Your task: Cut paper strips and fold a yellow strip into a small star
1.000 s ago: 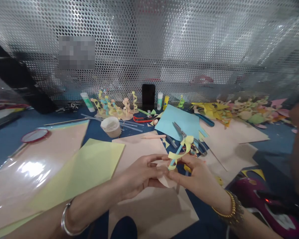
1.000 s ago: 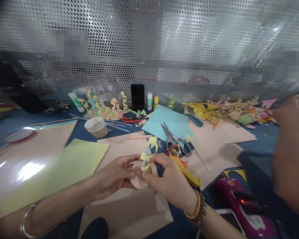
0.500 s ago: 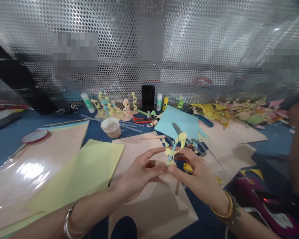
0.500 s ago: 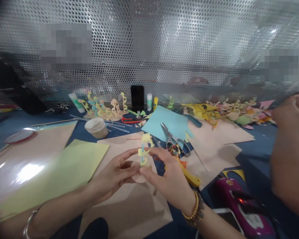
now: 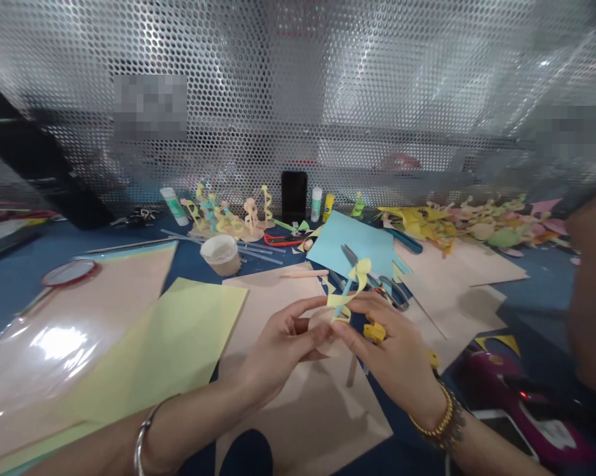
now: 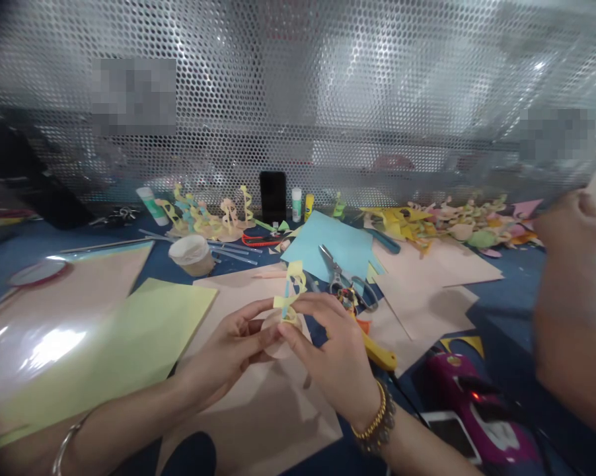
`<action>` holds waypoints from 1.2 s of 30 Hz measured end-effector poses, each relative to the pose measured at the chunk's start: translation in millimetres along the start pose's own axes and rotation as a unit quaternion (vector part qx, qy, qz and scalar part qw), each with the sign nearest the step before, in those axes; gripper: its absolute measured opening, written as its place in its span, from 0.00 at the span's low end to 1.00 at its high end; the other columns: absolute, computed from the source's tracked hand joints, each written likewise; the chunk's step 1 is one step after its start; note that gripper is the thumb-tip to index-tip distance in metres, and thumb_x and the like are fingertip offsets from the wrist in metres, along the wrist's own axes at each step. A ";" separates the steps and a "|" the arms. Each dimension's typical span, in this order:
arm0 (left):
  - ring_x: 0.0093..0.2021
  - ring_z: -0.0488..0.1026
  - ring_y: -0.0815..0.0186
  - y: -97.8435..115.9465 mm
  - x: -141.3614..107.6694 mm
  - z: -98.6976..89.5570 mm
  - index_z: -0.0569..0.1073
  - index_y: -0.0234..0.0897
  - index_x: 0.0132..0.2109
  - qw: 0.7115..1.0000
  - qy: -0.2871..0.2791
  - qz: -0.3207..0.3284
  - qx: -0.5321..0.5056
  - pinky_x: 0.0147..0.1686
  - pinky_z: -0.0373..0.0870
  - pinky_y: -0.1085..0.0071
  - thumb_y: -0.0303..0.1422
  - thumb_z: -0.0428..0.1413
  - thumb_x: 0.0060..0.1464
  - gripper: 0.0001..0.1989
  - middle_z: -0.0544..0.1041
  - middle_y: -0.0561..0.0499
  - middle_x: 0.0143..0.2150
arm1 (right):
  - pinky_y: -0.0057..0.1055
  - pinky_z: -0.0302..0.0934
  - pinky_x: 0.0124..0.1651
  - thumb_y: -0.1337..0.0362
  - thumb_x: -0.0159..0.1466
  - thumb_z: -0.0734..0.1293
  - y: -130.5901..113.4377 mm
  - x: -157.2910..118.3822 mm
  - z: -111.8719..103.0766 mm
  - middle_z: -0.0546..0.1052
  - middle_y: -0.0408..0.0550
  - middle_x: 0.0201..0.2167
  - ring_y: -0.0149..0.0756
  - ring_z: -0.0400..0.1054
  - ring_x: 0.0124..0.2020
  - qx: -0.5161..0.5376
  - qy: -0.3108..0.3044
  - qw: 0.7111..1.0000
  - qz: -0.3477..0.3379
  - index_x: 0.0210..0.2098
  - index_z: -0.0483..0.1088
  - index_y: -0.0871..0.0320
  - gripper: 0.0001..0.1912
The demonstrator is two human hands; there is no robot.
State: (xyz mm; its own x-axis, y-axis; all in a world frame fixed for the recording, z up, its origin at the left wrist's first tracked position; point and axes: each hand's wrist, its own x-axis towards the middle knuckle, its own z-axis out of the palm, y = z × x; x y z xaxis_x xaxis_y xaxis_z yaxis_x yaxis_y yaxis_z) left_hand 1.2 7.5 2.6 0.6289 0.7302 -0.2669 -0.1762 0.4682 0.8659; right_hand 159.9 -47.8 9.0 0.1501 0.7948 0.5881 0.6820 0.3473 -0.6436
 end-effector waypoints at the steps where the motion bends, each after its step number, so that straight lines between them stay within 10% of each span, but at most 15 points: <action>1: 0.33 0.73 0.69 -0.6 -0.2 0.0 0.71 0.40 0.52 1.000 0.005 0.003 -0.004 0.32 0.69 0.74 0.35 0.64 0.49 0.23 0.78 0.51 0.33 | 0.25 0.64 0.46 0.64 0.59 0.70 -0.5 0.4 0.3 0.75 0.45 0.37 0.31 0.69 0.42 0.007 -0.004 1.000 0.007 0.36 0.71 0.56 0.06; 25: 0.35 0.73 0.66 2.4 8.6 -7.7 0.72 0.35 0.47 0.999 0.014 0.045 0.027 0.37 0.68 0.70 0.35 0.64 0.48 0.19 0.76 0.51 0.33 | 0.35 0.67 0.44 0.63 0.60 0.66 11.5 8.3 7.3 0.73 0.49 0.45 0.37 0.69 0.45 0.087 -0.135 0.976 0.145 0.42 0.71 0.56 0.11; 36: 0.33 0.76 0.66 0.2 9.0 -20.4 0.66 0.36 0.51 0.996 0.025 0.028 0.083 0.37 0.69 0.71 0.33 0.61 0.50 0.21 0.78 0.49 0.31 | 0.30 0.65 0.36 0.61 0.55 0.69 23.6 16.4 32.3 0.75 0.47 0.33 0.37 0.70 0.37 0.068 -0.192 0.966 0.158 0.32 0.73 0.60 0.08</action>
State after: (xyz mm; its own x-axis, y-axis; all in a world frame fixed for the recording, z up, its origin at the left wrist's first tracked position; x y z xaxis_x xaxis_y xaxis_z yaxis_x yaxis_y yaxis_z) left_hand -8.6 24.3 -8.2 0.5817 0.7792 -0.2332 -0.0803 0.3403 0.9369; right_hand 155.4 -10.5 -12.4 0.0407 0.9888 0.1437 0.5417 0.0990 -0.8347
